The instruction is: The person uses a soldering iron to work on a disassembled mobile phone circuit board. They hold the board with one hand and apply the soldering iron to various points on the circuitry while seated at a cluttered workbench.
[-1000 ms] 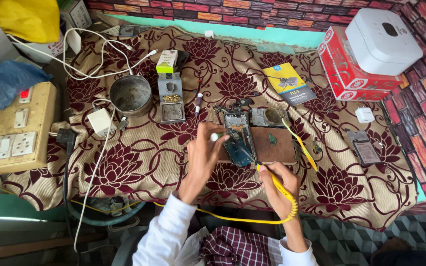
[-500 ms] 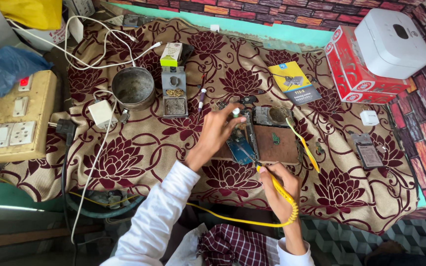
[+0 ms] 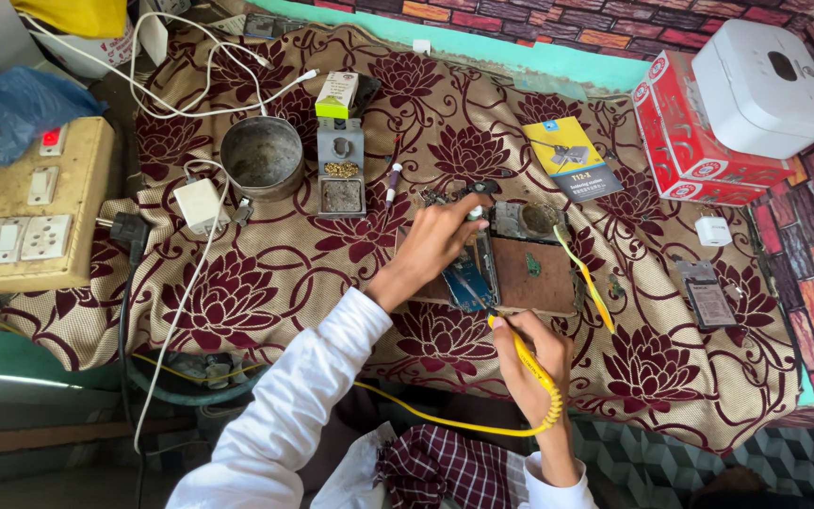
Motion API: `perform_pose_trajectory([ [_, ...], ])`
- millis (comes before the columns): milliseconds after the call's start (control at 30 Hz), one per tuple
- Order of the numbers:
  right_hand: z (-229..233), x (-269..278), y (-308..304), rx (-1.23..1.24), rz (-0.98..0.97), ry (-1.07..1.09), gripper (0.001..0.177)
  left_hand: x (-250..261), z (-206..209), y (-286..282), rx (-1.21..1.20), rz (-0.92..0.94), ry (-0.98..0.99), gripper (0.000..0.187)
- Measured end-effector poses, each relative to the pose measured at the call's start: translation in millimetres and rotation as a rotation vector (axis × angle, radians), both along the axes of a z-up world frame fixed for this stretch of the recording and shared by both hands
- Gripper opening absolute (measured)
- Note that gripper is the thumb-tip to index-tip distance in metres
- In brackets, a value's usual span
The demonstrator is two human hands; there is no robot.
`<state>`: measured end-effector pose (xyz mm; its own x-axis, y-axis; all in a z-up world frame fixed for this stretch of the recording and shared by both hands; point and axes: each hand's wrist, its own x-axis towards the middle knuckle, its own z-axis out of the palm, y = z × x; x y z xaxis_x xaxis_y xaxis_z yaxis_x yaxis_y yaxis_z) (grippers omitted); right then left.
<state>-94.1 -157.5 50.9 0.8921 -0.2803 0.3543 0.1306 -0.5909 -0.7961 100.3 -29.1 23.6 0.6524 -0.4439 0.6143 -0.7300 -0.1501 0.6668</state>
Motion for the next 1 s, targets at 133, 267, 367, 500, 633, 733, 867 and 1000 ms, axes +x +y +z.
perform_pose_trajectory([
  [133,2,1,2,-0.092,0.015,-0.033,0.014,2,2,-2,0.012,0.017,-0.001,0.027],
  [267,1,1,4,-0.148,0.019,-0.048,0.015,7,1,-5,0.042,0.028,0.047,0.029],
  [367,2,3,5,-0.170,0.041,-0.075,0.014,9,-1,-4,0.030,0.036,0.015,0.029],
  [500,2,4,6,-0.199,0.023,-0.043,0.015,14,-5,-7,-0.002,0.030,-0.068,0.030],
  [633,1,5,8,-0.203,0.048,-0.086,0.015,16,-13,-10,-0.003,0.044,-0.111,0.030],
  [733,1,7,9,-0.205,0.051,-0.097,0.013,18,-17,-10,-0.006,0.044,-0.127,0.034],
  [867,3,8,10,-0.196,0.049,-0.083,0.013,16,-23,-11,-0.034,0.073,-0.226,0.045],
  [1000,6,9,9,-0.206,0.089,-0.096,0.015,12,-33,-14,-0.072,0.117,-0.336,0.056],
])
